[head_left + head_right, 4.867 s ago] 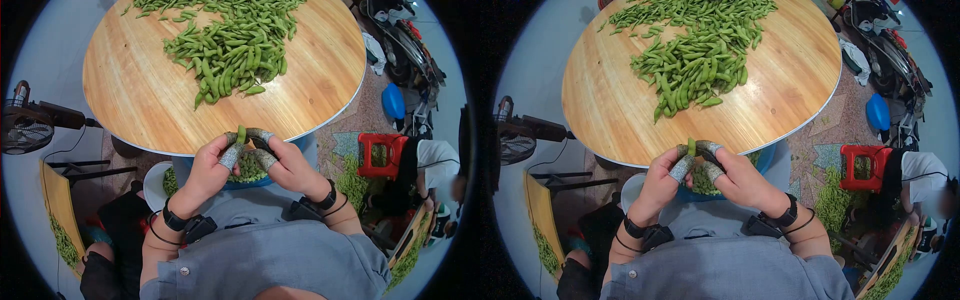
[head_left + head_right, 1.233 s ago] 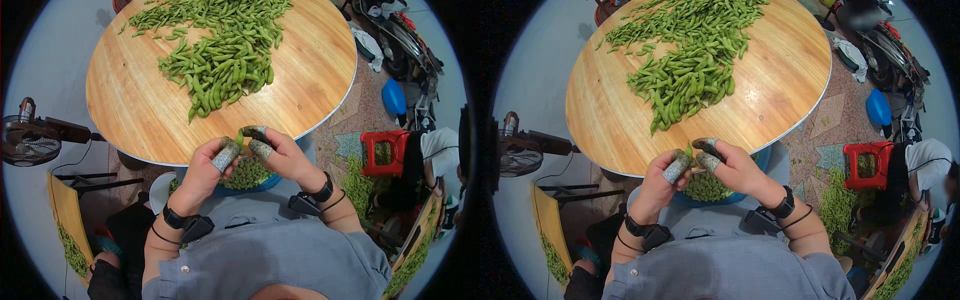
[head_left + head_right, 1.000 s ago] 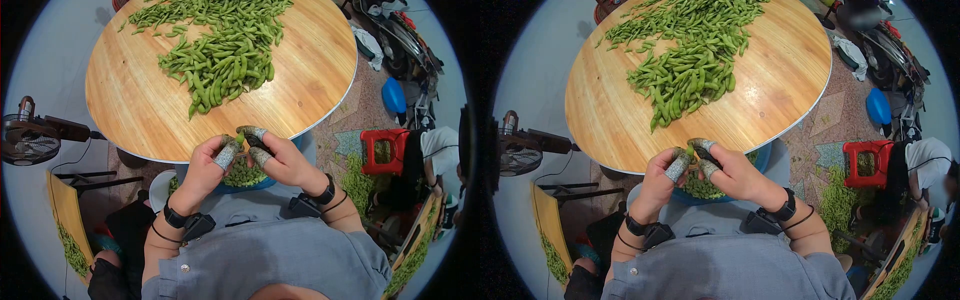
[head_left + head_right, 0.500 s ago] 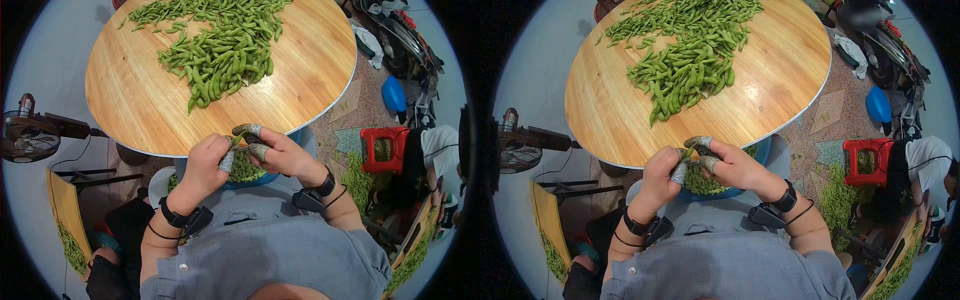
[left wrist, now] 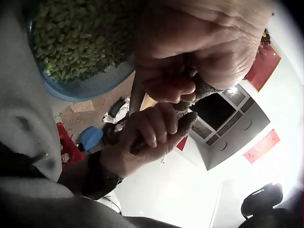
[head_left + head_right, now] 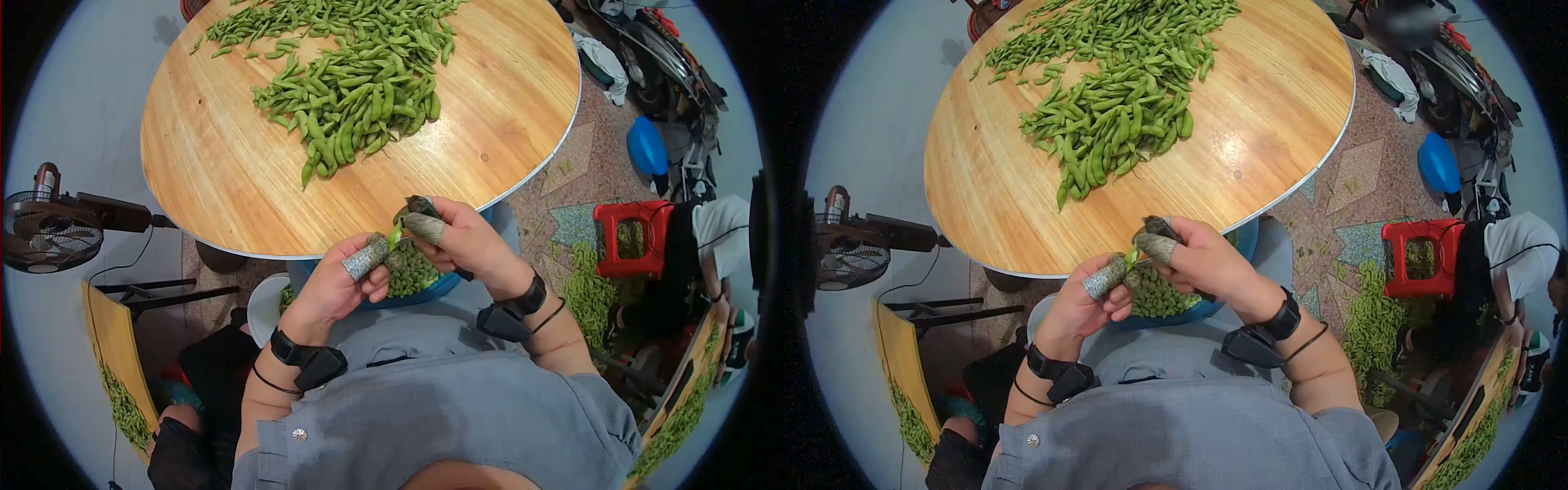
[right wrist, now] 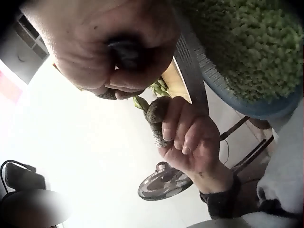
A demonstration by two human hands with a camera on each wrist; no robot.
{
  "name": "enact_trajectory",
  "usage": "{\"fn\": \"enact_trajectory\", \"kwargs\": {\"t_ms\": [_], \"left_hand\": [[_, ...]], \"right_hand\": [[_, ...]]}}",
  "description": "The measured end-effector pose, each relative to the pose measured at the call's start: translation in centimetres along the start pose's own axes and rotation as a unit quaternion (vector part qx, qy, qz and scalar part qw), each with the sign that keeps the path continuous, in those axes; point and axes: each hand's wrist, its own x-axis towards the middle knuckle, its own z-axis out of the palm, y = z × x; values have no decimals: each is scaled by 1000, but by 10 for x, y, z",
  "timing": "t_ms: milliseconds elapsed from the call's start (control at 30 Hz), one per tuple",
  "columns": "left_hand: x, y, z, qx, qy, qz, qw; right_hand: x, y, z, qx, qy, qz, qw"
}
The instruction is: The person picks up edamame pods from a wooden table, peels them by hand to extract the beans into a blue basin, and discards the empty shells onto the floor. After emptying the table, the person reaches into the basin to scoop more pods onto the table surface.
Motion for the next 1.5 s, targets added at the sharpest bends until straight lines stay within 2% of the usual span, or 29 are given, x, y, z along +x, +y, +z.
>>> {"fn": "enact_trajectory", "kwargs": {"t_ms": [100,133,167,200,233,267,333,400,433,467,500,533,633,700,733,800,933,1000,1033,1100,1133,1200,1233,1300,1333,1400,1433,1467,1500], "left_hand": [[0,2,5,16,0,-18,1000],[-1,2,10,191,51,20,980],[-1,2,13,358,101,57,927],[0,3,14,359,103,59,926],[1,3,15,522,110,171,828],[2,3,16,659,111,275,691],[6,-2,13,662,107,299,679],[10,-4,14,672,106,315,662],[10,-3,14,672,105,314,662],[10,-2,13,449,90,184,870],[10,-1,13,175,66,33,982],[11,-1,16,175,65,32,982],[10,4,23,34,67,0,997],[10,6,22,157,47,40,986],[9,7,23,154,48,38,986],[9,12,27,393,61,70,915],[11,9,14,372,56,63,924],[11,9,14,344,85,68,933],[11,8,13,341,84,70,934],[10,4,10,436,93,85,891],[10,2,6,433,93,88,892],[9,-2,0,612,87,167,768],[9,-2,1,609,85,172,769],[10,-5,4,706,130,337,609],[9,-4,3,703,128,342,611],[7,-1,-1,689,192,371,592],[3,2,-2,685,193,375,594],[-4,7,-2,582,199,284,735],[-9,11,-5,457,196,180,849]], "right_hand": [[10,6,-1,-59,7,-45,997],[11,7,1,-111,33,-77,990],[11,8,2,-162,58,-110,979],[14,13,0,-162,56,-111,979],[17,19,-2,-250,78,-178,949],[18,24,-4,-334,100,-242,905],[12,18,2,-355,115,-205,905],[16,24,-1,-355,134,-275,883],[17,25,-2,-355,135,-275,883],[17,26,-3,-345,137,-284,884],[17,27,-4,-335,139,-292,885],[15,26,-5,-335,141,-292,885],[14,23,-8,-356,132,-300,875],[17,22,-11,-221,82,-221,946],[15,18,-9,-221,83,-217,947],[8,4,-5,-395,101,-193,892],[13,6,-10,-445,100,-235,859],[11,3,-4,-540,107,-264,792],[11,4,-2,-543,106,-263,790],[11,7,2,-557,127,-293,767],[12,8,3,-560,126,-291,765],[14,9,3,-561,131,-272,771],[14,10,7,-565,132,-273,767],[11,15,17,-614,169,-272,721],[9,15,20,-619,171,-272,717],[5,11,23,-613,173,-285,716],[2,5,22,-618,173,-285,712],[-1,-2,22,-615,133,-265,730],[-1,-7,22,-611,93,-244,748]]}}
